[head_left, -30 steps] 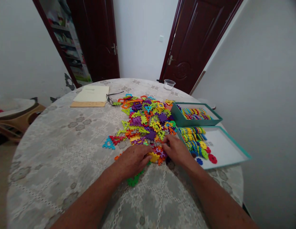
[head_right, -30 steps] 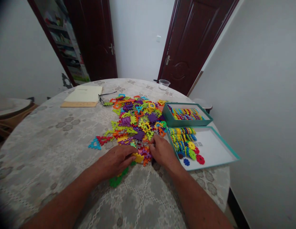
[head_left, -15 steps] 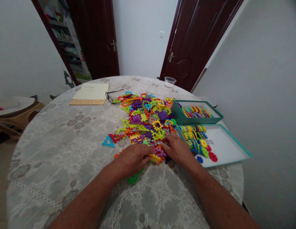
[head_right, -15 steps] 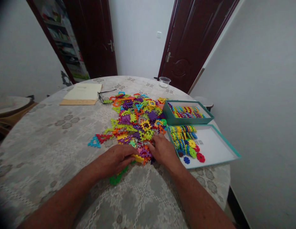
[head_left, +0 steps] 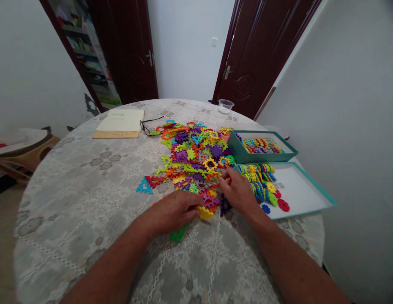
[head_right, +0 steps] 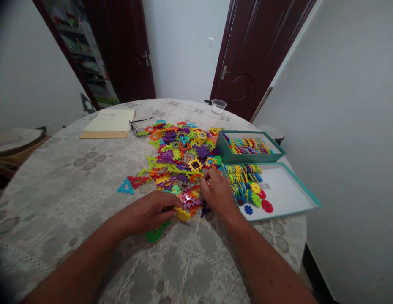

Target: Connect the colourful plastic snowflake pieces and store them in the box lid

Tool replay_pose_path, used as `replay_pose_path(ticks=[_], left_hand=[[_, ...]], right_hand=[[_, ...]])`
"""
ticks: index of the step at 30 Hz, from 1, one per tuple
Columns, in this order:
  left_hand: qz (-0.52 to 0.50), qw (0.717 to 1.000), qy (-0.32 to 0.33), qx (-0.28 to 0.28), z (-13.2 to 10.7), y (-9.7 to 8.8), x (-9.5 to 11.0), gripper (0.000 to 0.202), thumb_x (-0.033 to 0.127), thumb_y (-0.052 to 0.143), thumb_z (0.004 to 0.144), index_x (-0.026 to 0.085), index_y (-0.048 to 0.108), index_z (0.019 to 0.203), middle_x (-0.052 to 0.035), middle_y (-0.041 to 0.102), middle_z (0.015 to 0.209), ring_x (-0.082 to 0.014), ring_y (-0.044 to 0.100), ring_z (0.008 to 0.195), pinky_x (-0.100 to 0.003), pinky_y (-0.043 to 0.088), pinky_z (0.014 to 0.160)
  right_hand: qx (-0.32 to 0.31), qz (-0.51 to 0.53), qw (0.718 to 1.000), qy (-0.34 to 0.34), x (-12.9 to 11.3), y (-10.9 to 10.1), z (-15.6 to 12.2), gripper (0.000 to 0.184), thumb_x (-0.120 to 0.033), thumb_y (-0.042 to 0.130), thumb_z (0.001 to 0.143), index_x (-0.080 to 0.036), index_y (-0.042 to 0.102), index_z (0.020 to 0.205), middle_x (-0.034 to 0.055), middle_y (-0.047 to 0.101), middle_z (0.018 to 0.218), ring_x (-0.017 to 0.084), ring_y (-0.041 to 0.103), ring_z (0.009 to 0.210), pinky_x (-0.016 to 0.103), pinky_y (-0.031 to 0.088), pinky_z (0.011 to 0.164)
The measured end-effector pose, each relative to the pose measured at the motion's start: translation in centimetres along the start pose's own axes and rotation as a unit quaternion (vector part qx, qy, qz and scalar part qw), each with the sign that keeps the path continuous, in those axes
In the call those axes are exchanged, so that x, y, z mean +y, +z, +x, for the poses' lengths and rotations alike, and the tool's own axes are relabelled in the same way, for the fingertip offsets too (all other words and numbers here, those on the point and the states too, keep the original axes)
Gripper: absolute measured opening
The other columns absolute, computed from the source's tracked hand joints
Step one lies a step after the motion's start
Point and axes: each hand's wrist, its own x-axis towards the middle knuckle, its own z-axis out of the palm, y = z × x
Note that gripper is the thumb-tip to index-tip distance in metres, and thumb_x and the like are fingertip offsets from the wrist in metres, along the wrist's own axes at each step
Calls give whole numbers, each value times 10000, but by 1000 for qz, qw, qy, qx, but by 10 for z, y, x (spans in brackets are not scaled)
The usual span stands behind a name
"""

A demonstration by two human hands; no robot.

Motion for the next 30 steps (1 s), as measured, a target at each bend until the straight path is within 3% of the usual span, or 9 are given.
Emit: replay_pose_path(ticks=[5,9,12,17,20,25,27,30], left_hand=[[-2,999,-40,8,-1,-3,1,142,166,591,926,236,701,980,11,712,843,-155,603,741,-259,367,669],[-13,999,-29,19,-2,-4,-2,103,158,598,936,223,676,919,13,689,845,-144,580,744,-263,372,696],[-21,997,-15,68,-1,-2,-8,49,243,633,970,224,674,950,-8,678,935,-161,594,842,-272,402,743],[-16,989,-11,148,4,0,-14,48,243,655,958,209,647,924,-19,616,991,-167,576,896,-289,425,781],[-45,986,-7,162,6,1,-13,24,230,658,945,212,644,952,-28,616,1081,-159,588,915,-286,449,789],[-64,982,-59,165,4,-1,-11,168,233,662,928,229,629,1093,11,651,916,-149,583,785,-277,438,722],[-52,984,-51,163,3,-5,-10,181,254,646,940,232,648,1119,-6,672,950,-162,598,821,-286,448,739],[-46,975,-50,211,2,-12,-10,151,285,608,958,220,671,1079,-32,681,997,-182,611,880,-309,469,781]], right_hand=[[10,100,995,-25,-7,-15,-5,242,-291,572,978,-214,648,1195,52,723,968,191,658,787,305,498,730],[-10,91,987,-129,-19,-23,-12,170,-221,568,978,-225,689,1098,61,717,998,202,659,890,325,504,815],[-54,119,979,-159,-29,-22,-18,170,-184,561,971,-225,681,1085,47,702,961,191,651,873,317,504,799],[-97,145,973,-152,-36,-17,-23,171,-194,579,972,-229,697,1091,44,704,970,189,656,878,324,511,800],[-108,134,973,-152,-35,-17,-22,187,-182,578,966,-233,713,1086,46,712,966,194,663,886,328,517,801],[-133,182,967,-122,-32,-16,-19,212,-219,568,999,-249,733,1128,49,755,1061,199,698,978,353,546,893],[-125,192,969,-93,-29,-15,-19,244,-234,542,1024,-264,715,1194,49,759,1125,198,705,1016,360,551,916],[-136,131,973,-135,-26,-17,-20,273,-221,556,1025,-278,677,1262,58,734,1195,217,674,1091,394,532,972]])
